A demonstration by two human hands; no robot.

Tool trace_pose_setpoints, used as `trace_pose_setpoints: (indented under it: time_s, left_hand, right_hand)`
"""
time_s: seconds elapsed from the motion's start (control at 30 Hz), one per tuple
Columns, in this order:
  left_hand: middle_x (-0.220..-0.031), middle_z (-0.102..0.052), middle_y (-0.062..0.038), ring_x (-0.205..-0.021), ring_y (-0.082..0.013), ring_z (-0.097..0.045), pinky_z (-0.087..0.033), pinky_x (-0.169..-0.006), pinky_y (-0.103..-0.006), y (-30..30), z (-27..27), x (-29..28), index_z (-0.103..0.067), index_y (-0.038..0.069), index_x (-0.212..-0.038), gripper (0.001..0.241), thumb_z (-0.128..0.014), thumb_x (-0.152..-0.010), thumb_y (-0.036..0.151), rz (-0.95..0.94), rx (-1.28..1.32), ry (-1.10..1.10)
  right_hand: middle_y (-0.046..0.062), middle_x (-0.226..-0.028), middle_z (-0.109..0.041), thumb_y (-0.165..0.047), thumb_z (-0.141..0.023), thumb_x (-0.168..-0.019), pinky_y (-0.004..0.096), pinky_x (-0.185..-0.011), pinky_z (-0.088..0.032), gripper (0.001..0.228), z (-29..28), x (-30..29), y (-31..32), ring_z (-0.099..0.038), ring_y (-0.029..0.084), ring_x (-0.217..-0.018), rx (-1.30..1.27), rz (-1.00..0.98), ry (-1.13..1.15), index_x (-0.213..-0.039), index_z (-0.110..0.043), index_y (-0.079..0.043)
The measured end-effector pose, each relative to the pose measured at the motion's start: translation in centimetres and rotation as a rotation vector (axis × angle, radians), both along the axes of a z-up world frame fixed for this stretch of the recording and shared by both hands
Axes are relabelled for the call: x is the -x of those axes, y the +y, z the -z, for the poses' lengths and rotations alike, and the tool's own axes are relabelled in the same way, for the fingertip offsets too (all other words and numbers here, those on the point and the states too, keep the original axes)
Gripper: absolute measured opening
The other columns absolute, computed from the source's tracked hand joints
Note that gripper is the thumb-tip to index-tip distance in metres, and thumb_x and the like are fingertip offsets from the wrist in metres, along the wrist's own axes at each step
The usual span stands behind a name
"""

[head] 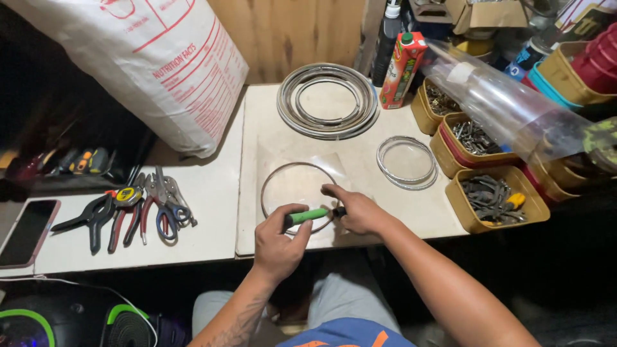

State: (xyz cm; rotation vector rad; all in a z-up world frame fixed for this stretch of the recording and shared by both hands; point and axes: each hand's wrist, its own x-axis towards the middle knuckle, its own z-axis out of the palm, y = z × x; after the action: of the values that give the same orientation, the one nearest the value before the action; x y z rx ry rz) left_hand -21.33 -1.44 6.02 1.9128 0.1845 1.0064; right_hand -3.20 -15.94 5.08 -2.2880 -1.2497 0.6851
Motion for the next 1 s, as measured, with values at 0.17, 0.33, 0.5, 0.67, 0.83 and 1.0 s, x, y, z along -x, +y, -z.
trace_pose_setpoints:
  time_s: [0.17, 0.33, 0.5, 0.67, 0.83, 1.0]
  left_hand:
    - [-0.09, -0.08, -0.008, -0.084, -0.0304, -0.079, -0.062, -0.071, -0.0367, -0.6, -0.5, -0.4, -0.077, 0.013, -0.102, 0.023, -0.083, -0.079, 0.014, 0.019, -0.031, 0.001]
    - [-0.089, -0.08, -0.011, -0.085, -0.0318, -0.079, -0.063, -0.071, -0.0361, -0.2, 1.1, -0.5, -0.077, 0.01, -0.101, 0.025, -0.084, -0.077, 0.011, 0.04, 0.062, 0.046]
    - [-0.09, -0.081, -0.018, -0.088, -0.0358, -0.079, -0.064, -0.074, -0.04, 0.7, 3.6, 0.2, -0.077, 0.005, -0.1, 0.027, -0.084, -0.073, 0.006, 0.085, 0.265, 0.13]
    - [-0.1, -0.085, -0.002, -0.098, -0.0216, -0.078, -0.054, -0.09, -0.034, 3.2, 4.6, 2.2, -0.077, 0.027, -0.113, 0.033, -0.068, -0.083, 0.037, 0.105, 0.002, 0.986]
    - [-0.103, -0.082, -0.008, -0.099, -0.016, -0.067, -0.049, -0.093, -0.0318, 3.3, 10.1, 2.9, -0.078, 0.011, -0.112, 0.035, -0.056, -0.091, 0.028, 0.334, 0.465, 0.884]
    - [-0.055, -0.064, -0.015, -0.053, -0.025, -0.057, -0.036, -0.053, -0.0374, 3.3, 19.5, 3.7, -0.065, 0.0, -0.059, 0.075, -0.044, -0.091, 0.065, 0.482, 0.695, 0.715]
  right_hand:
    - [0.012, -0.147, -0.06, 0.005, -0.056, -0.073, 0.057, -0.113, -0.044, 0.091, 0.3, 0.5, 0.5, -0.056, 0.041, -0.134, -0.018, 0.026, 0.033, -0.158, -0.033, -0.017]
    - [0.011, -0.146, -0.062, 0.006, -0.055, -0.072, 0.057, -0.113, -0.044, 0.09, -0.6, 1.7, 0.9, -0.056, 0.04, -0.134, -0.021, 0.029, 0.051, -0.157, -0.034, -0.015]
    - [0.017, -0.128, -0.072, -0.004, -0.062, -0.078, 0.056, -0.109, -0.049, 0.085, 2.7, 1.6, 2.0, -0.063, 0.043, -0.124, 0.095, 0.025, -0.051, -0.156, -0.035, -0.021]
    - [0.015, -0.108, -0.072, -0.026, -0.074, -0.072, 0.048, -0.082, -0.052, 0.066, 1.0, 4.3, 2.0, -0.068, 0.039, -0.101, 0.176, 0.066, -0.13, -0.135, -0.057, -0.021]
    - [0.023, -0.108, -0.071, -0.021, -0.059, -0.081, 0.052, -0.082, -0.052, 0.058, -3.7, 9.2, 2.5, -0.066, 0.046, -0.102, 0.216, -0.013, -0.071, -0.139, -0.054, -0.018]
    - [0.026, -0.129, -0.065, -0.016, -0.054, -0.083, 0.052, -0.092, -0.05, 0.067, -3.7, 12.0, 1.0, -0.062, 0.048, -0.113, 0.035, -0.033, 0.006, -0.149, -0.048, -0.005]
